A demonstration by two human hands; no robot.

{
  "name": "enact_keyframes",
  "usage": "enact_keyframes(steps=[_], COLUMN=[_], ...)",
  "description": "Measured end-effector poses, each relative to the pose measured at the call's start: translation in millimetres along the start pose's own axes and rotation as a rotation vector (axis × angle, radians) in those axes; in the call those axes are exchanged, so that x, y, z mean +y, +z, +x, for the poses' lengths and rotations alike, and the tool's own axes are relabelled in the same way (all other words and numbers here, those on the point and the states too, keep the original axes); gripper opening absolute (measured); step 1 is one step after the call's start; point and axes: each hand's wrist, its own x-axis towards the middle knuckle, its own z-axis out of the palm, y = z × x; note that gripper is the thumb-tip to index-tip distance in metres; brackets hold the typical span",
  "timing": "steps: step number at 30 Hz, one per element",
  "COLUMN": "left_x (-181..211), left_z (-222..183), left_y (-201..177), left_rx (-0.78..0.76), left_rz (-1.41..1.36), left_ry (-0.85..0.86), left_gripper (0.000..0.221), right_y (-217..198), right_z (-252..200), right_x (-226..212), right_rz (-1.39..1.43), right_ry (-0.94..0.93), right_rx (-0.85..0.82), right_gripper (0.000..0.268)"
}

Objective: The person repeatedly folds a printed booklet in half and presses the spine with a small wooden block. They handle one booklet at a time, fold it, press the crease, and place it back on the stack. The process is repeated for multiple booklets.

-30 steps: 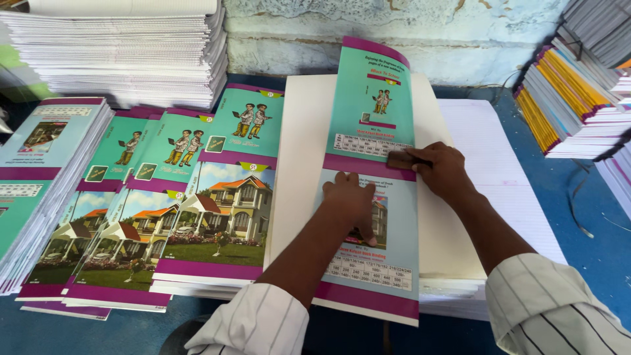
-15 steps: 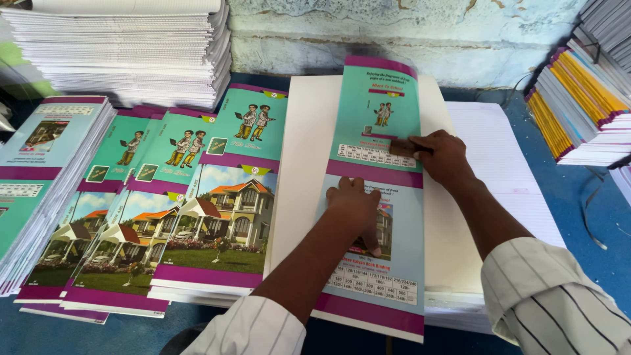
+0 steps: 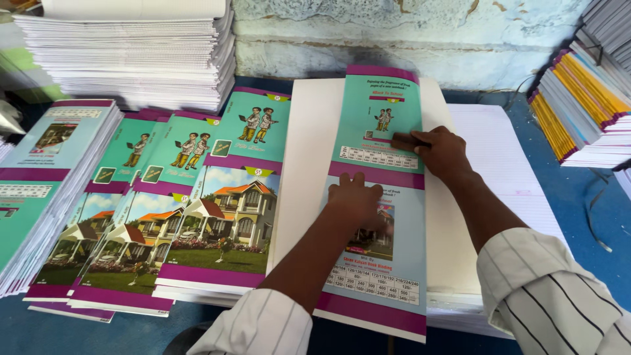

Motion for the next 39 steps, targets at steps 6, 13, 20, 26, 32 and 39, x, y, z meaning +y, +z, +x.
enact_keyframes(steps=[6,13,20,26,32,39], left_x=[1.5,7.5,-5.2,-12.9,-13.8,-9.3], left_z=[18.8,30.8,39.6,44.0,47.0,41.0], left_y=[11.3,-7.1,-19.2,-11.8,-9.9,-12.9], left_rx=[0.092,0.012,-0.024,-0.036,-0.018,-0.048], left_rz=[-0.061,0.030,-0.109,-0.126,-0.127,-0.069], left_ry=[-0.060,-0.102,-0.079,-0.063,-0.063,-0.063], left_gripper=[0.089,0.093,0.123,0.126,0.131,0.118], right_y=[1.0,-6.0,-12.0,-8.8,-10.2,-20.7], right_z=[-7.3,-21.2,-35.8,-43.3,-41.4,-45.3], right_x=[0.3,-3.8,-12.5,-9.5,-0.5,-11.4], right_rz=[-0.029,0.010,0.091,0.100,0.147,0.149], right_ry=[-0.061,-0.078,-0.092,-0.131,-0.095,-0.042], right_rx=[0.034,0.019,0.028,0.064,-0.027,-0.079], right_gripper=[0.042,0.040,0.041,0.041,0.045,0.045])
